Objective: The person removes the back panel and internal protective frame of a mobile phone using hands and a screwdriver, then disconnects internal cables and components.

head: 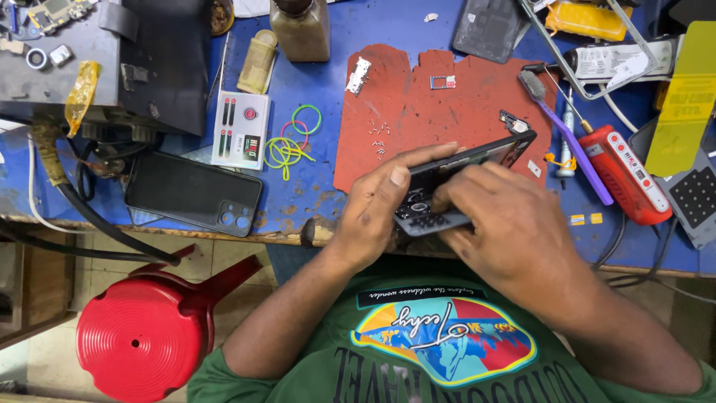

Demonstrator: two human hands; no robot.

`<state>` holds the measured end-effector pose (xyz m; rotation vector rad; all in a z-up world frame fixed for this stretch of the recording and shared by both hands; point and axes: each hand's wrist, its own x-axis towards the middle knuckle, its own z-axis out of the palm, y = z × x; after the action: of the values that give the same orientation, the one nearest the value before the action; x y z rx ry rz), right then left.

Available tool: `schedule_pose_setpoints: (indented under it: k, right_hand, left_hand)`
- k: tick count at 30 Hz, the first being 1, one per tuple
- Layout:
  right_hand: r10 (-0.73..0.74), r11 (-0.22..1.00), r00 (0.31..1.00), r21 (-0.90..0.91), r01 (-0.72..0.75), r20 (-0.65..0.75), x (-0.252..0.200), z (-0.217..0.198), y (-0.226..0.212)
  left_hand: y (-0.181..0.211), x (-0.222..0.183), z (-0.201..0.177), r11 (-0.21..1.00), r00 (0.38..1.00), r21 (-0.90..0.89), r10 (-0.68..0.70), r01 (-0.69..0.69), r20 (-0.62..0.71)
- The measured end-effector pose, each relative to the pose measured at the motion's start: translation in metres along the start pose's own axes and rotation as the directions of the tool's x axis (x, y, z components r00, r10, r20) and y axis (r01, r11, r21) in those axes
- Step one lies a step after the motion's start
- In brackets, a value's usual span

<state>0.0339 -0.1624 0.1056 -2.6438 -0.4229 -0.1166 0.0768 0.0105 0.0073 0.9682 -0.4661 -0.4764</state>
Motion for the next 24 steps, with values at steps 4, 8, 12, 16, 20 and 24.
schedule_pose_setpoints:
  k: [4,8,12,16,20,24]
  right_hand:
    - [-0.031,0.999,0.999,0.035,0.033,-0.036,-0.006,0.003,0.001]
    - [-0.133,0.991,0.989,0.008,0.134,-0.058,-0.015,0.004,0.003]
    - [-0.28,0.96,0.954,-0.049,0.276,-0.109,-0.021,0.008,0.005]
    - [-0.356,0.933,0.923,-0.117,0.341,-0.145,-0.025,0.012,0.006]
    - [-0.407,0.911,0.897,-0.143,0.386,-0.172,-0.028,0.014,0.008]
    - [-0.451,0.89,0.871,-0.167,0.424,-0.196,-0.034,0.018,0.01]
  left_hand:
    - [0.0,-0.001,0.0,0.997,0.999,-0.07,-0.028,0.029,0.02]
    - [0.001,0.001,-0.001,0.996,0.999,-0.071,-0.049,0.047,-0.023]
    - [0.002,0.003,-0.001,0.997,0.997,-0.064,-0.049,0.045,-0.054]
    - [0.005,0.005,-0.001,0.992,0.994,-0.105,-0.078,0.07,-0.073]
    - [0.005,0.008,0.001,0.983,0.986,-0.162,-0.108,0.088,-0.123]
    - [0.006,0.009,-0.001,0.92,0.972,-0.371,-0.191,0.127,-0.14]
